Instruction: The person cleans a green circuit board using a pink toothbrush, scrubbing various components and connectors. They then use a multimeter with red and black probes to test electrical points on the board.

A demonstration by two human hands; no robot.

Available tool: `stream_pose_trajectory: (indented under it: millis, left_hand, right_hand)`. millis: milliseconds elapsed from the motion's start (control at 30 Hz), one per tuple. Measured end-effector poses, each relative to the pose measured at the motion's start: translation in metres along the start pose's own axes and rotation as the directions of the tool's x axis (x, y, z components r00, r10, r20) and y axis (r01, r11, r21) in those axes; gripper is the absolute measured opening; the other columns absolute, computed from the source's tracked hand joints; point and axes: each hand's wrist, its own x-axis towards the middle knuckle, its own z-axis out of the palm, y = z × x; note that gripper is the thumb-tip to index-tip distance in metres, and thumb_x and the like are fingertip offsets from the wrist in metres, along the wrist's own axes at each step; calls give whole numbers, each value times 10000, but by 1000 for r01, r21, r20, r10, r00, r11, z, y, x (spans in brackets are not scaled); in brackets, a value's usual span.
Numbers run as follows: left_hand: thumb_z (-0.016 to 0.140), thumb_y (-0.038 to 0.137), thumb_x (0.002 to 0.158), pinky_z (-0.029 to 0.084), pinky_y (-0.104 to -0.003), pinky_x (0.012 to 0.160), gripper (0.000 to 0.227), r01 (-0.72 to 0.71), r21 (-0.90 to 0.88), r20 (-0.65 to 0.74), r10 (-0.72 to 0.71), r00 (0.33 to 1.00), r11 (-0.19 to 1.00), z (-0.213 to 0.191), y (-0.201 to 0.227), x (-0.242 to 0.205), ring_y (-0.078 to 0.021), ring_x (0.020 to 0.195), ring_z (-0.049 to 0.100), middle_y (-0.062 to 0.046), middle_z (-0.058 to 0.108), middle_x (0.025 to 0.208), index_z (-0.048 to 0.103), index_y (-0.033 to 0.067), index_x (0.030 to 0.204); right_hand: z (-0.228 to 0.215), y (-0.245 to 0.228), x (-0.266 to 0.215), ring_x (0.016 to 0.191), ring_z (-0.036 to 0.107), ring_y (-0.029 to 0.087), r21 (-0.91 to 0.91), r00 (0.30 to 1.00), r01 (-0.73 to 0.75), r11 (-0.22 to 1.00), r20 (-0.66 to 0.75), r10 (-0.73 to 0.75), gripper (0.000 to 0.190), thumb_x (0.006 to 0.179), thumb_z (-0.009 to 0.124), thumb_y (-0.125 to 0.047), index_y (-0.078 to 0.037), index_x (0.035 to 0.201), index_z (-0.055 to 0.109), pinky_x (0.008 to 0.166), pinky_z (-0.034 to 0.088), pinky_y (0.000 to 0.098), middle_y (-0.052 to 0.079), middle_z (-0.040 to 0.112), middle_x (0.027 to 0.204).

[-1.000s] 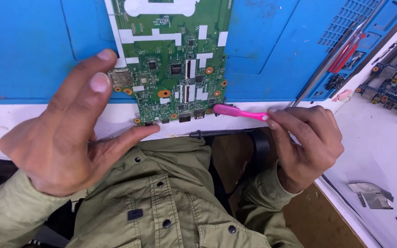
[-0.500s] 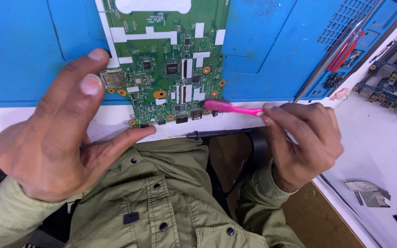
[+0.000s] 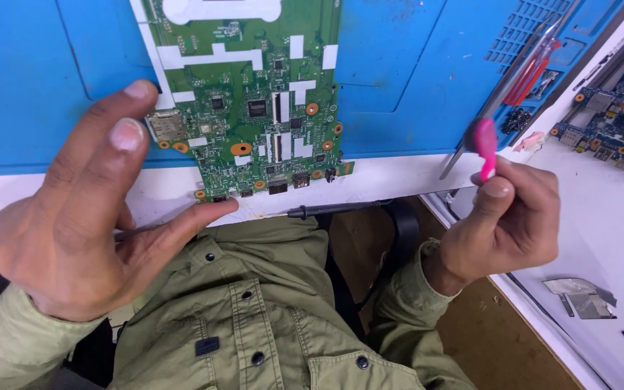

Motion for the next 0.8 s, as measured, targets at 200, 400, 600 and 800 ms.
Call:
stream_pose_trajectory:
  millis: [200, 400, 600, 800]
  left_hand:
    - [975, 463, 1271, 434, -598, 704, 1032, 29, 127, -9, -28, 1000, 992, -3, 13, -2, -189, 623, 473, -242, 485, 1900, 178, 212, 1878]
    - [1051, 420, 1326, 429, -560, 700, 1026, -22, 185, -46, 31, 998, 983, -6, 21, 0, -219, 684, 530, -272, 534, 1880, 228, 154, 1877]
    - [999, 487, 1314, 469, -566, 720, 1018, 3, 183, -59, 8, 998, 983, -3, 18, -1, -226, 703, 580, -227, 509, 1904, 215, 190, 1890]
    - [1026, 446, 1361, 485, -581, 750, 996, -35, 189, -81, 51, 995, 981, -3, 16, 0, -240, 714, 563, -227, 501, 1907, 230, 171, 1894]
  right_hand:
    - [-2, -1, 3, 741, 632, 315, 101, 886, 317, 943, 323, -333, 133, 993, 756, -64, 64, 1020, 733, 661, 476, 417, 216, 694, 886]
    - [-12, -17, 15, 784, 616, 309, 93, 841, 338, 937, 416, -345, 90, 996, 807, -34, 36, 1023, 757, 703, 430, 432, 186, 714, 932]
    - [-13, -33, 21, 813, 667, 296, 103, 813, 270, 957, 508, -284, 64, 1017, 793, -22, 31, 1020, 757, 713, 475, 408, 173, 740, 966]
    - [-13, -35, 21, 832, 664, 286, 129, 811, 196, 972, 535, -235, 63, 1026, 784, -7, 45, 1049, 755, 694, 475, 373, 180, 734, 976]
